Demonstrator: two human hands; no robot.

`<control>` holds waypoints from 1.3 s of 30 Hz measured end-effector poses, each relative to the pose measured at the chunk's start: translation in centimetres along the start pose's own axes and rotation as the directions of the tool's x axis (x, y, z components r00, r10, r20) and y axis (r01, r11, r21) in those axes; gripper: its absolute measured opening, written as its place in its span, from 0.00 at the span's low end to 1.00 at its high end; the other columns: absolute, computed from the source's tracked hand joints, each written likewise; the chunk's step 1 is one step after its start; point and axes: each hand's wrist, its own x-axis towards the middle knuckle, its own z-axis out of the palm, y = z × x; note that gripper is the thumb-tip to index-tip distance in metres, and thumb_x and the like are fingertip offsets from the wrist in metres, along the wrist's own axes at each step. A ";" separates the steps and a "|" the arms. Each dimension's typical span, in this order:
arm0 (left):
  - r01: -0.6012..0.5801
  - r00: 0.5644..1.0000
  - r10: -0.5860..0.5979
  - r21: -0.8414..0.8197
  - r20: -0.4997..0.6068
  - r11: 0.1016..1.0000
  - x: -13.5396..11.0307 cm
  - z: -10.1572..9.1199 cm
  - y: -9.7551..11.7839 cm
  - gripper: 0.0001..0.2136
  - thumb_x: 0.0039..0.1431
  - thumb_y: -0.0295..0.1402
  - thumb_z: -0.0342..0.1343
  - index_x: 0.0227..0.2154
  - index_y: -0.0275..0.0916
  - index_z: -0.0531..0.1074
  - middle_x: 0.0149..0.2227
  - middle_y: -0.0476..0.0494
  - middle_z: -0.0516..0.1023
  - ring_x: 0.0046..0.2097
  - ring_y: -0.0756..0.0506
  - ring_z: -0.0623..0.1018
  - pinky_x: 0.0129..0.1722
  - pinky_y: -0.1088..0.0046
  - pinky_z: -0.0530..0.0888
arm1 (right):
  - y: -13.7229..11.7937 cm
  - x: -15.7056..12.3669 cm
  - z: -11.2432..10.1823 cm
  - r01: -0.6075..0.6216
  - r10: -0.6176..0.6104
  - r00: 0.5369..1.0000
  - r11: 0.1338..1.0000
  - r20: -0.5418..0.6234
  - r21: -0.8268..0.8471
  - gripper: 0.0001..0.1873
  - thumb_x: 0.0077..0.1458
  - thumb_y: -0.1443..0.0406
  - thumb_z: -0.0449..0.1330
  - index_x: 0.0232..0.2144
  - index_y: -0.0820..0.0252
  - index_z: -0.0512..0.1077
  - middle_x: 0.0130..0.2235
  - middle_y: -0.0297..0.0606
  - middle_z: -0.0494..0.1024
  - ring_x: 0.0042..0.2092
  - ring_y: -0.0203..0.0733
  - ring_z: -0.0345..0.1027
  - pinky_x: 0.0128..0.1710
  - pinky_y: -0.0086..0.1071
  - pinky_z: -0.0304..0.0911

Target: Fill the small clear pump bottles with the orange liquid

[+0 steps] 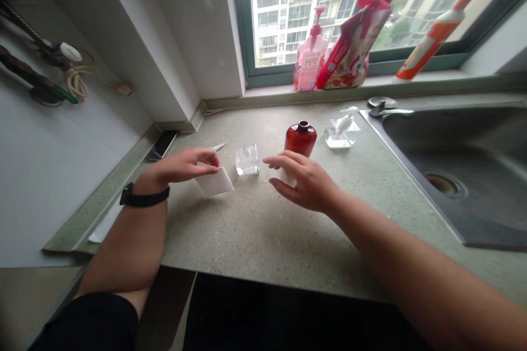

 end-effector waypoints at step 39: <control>-0.057 0.882 0.096 0.099 -0.462 0.993 5.8 8.0 -2.2 0.39 0.54 0.56 0.75 0.62 0.42 0.70 0.61 0.35 0.76 0.64 0.31 0.77 0.67 0.48 0.72 | 0.0 -0.1 0.8 -0.335 0.343 0.936 0.937 -0.075 0.102 0.16 0.72 0.57 0.59 0.53 0.50 0.85 0.49 0.43 0.86 0.48 0.48 0.79 0.49 0.44 0.74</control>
